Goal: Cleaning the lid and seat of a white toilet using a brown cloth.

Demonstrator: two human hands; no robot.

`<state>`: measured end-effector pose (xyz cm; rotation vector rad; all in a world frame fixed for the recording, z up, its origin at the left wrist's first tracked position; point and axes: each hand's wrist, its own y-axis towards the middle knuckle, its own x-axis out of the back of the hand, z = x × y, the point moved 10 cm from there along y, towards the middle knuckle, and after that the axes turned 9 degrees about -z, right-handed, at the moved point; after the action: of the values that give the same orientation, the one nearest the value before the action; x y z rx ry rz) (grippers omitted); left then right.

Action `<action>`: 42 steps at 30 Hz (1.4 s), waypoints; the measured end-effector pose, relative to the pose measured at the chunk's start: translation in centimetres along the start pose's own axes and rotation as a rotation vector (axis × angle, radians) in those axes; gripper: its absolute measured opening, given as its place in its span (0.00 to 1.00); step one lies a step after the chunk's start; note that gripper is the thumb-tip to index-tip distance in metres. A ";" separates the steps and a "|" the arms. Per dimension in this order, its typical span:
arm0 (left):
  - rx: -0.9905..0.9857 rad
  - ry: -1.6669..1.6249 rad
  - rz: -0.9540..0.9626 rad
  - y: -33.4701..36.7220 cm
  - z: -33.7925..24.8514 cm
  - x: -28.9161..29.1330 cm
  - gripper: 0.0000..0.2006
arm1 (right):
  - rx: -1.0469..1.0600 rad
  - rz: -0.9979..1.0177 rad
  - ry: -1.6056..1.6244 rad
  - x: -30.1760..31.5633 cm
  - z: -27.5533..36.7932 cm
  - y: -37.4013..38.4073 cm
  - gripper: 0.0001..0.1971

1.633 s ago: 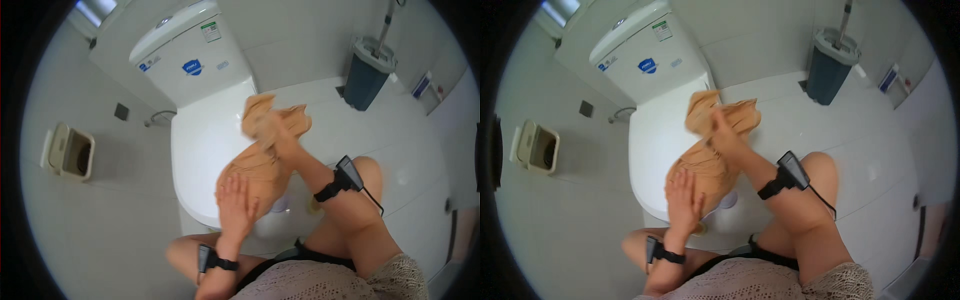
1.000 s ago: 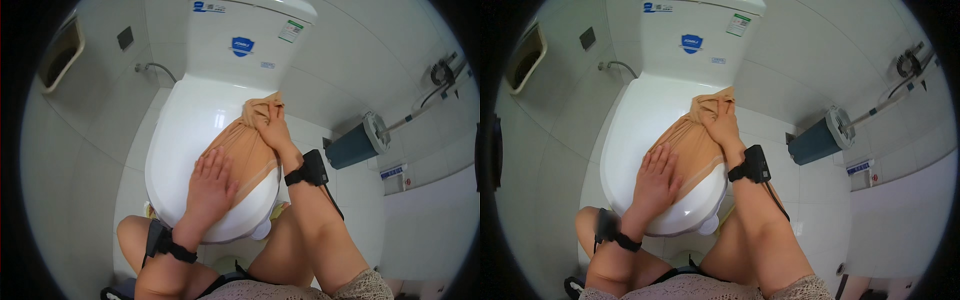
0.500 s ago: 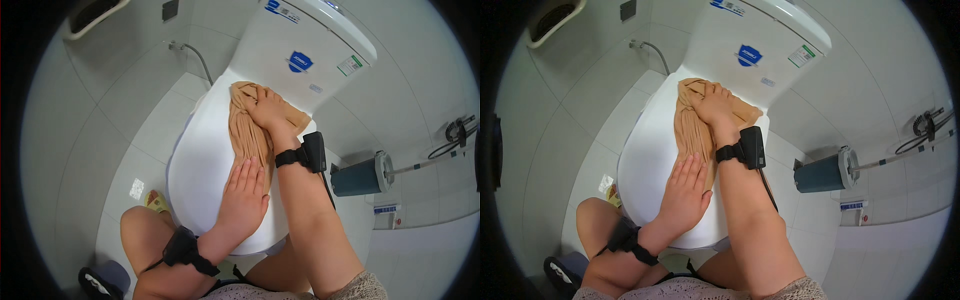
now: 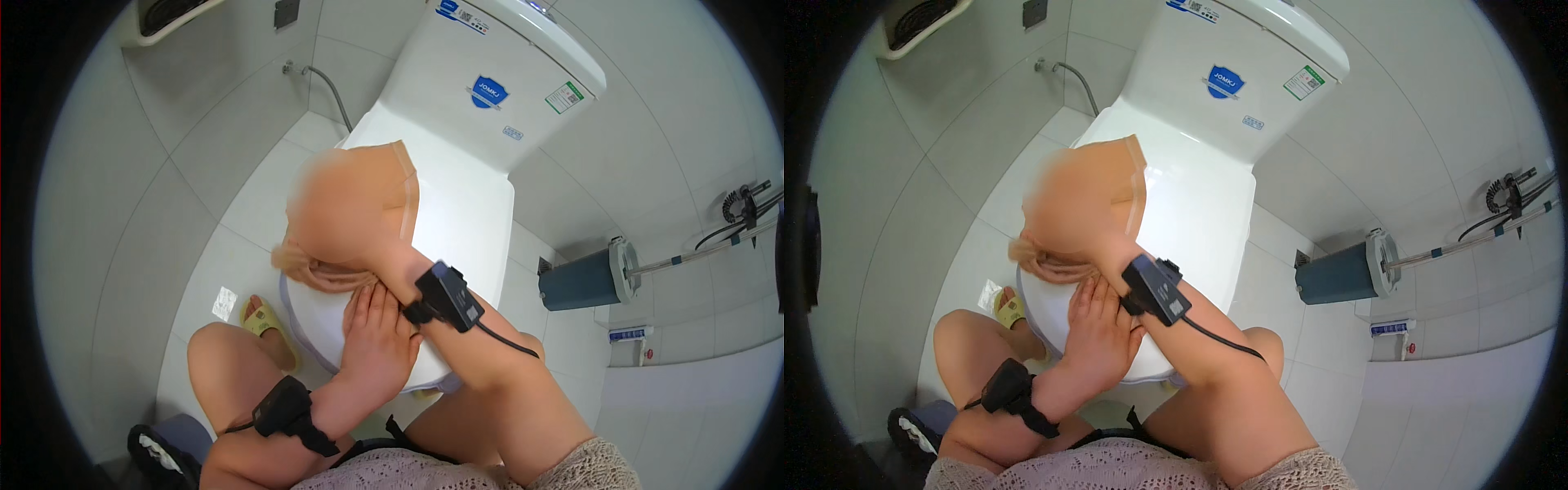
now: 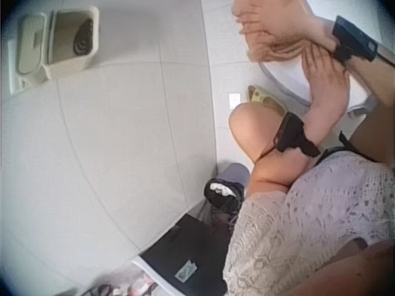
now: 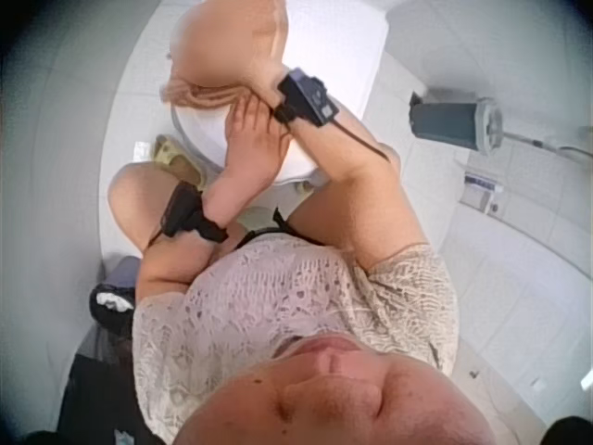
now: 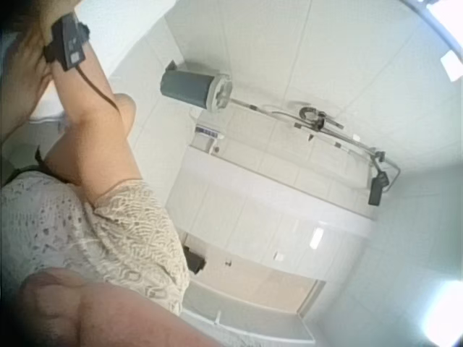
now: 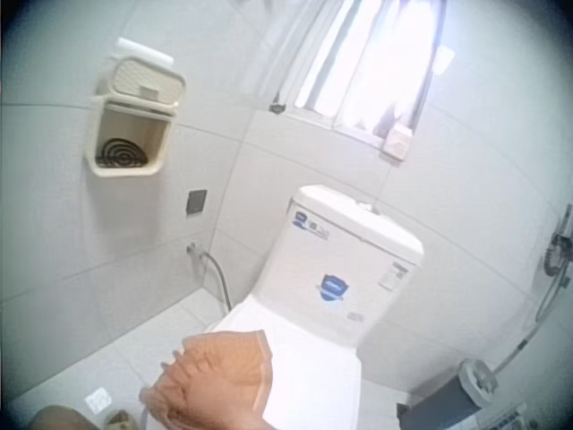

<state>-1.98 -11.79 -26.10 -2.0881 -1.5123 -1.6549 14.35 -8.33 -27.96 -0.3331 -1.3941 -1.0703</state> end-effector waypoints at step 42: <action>0.247 0.161 -0.177 0.1 10.8 3.1 0.30 | -0.666 -0.064 -0.322 5.0 -8.5 -7.9 0.34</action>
<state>5.39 -3.59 -28.14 -1.6994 -1.7868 -1.5511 12.75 -20.85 -28.39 -0.9836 -1.2944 -1.5727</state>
